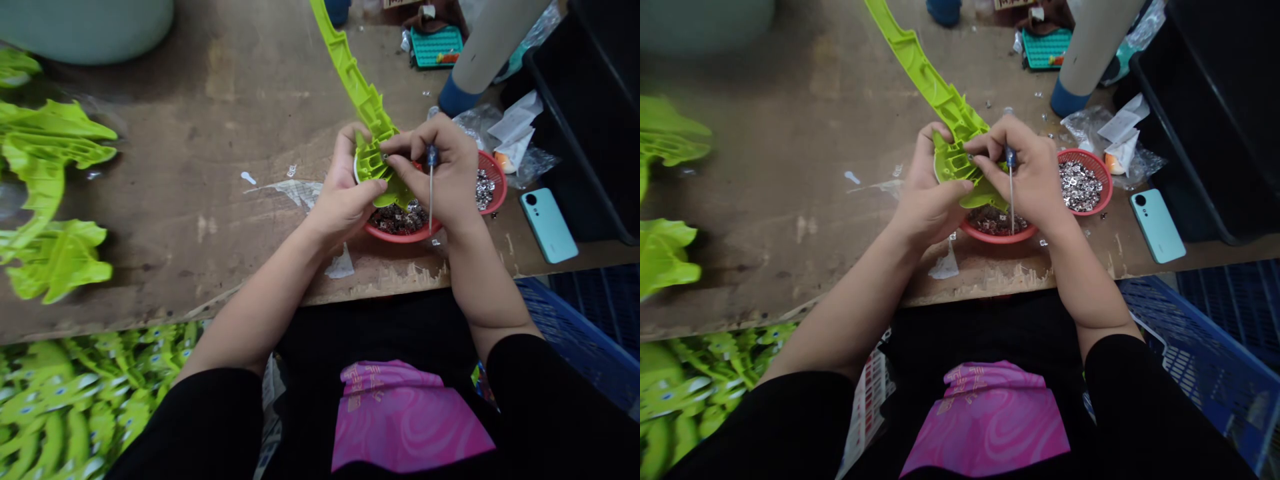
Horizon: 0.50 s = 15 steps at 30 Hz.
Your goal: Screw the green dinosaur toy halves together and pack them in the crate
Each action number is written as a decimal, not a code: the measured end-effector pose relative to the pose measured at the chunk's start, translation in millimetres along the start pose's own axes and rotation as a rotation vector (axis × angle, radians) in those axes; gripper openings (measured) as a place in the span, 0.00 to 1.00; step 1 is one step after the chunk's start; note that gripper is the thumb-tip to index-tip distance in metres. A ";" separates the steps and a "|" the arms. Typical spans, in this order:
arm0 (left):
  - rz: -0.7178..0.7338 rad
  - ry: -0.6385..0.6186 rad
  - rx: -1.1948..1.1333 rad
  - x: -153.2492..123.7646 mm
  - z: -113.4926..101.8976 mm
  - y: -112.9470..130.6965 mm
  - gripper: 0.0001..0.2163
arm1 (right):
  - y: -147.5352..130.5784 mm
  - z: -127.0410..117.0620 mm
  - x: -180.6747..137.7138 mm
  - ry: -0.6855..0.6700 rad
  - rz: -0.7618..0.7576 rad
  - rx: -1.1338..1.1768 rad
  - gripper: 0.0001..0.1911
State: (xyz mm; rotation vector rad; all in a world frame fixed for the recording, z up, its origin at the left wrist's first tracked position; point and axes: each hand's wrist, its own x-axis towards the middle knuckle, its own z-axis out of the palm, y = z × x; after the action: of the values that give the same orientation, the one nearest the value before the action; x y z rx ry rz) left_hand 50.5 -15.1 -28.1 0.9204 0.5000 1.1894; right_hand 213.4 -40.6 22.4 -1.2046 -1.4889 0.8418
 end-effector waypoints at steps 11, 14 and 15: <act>0.005 -0.032 -0.028 -1.6 2.7 2.8 0.31 | -7.6 3.9 -2.6 0.013 -0.149 0.070 0.18; 0.000 -0.034 -0.024 -2.4 4.3 4.3 0.31 | -7.9 4.1 -2.3 0.010 -0.136 0.084 0.17; 0.010 -0.039 -0.028 -2.2 4.5 4.2 0.31 | -7.3 3.9 -2.1 0.018 -0.118 0.071 0.18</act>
State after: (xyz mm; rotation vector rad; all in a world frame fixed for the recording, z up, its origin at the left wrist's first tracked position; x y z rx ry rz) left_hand 50.8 -18.3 -22.5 0.9207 0.4469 1.1825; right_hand 207.7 -44.3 27.6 -1.0588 -1.4883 0.7956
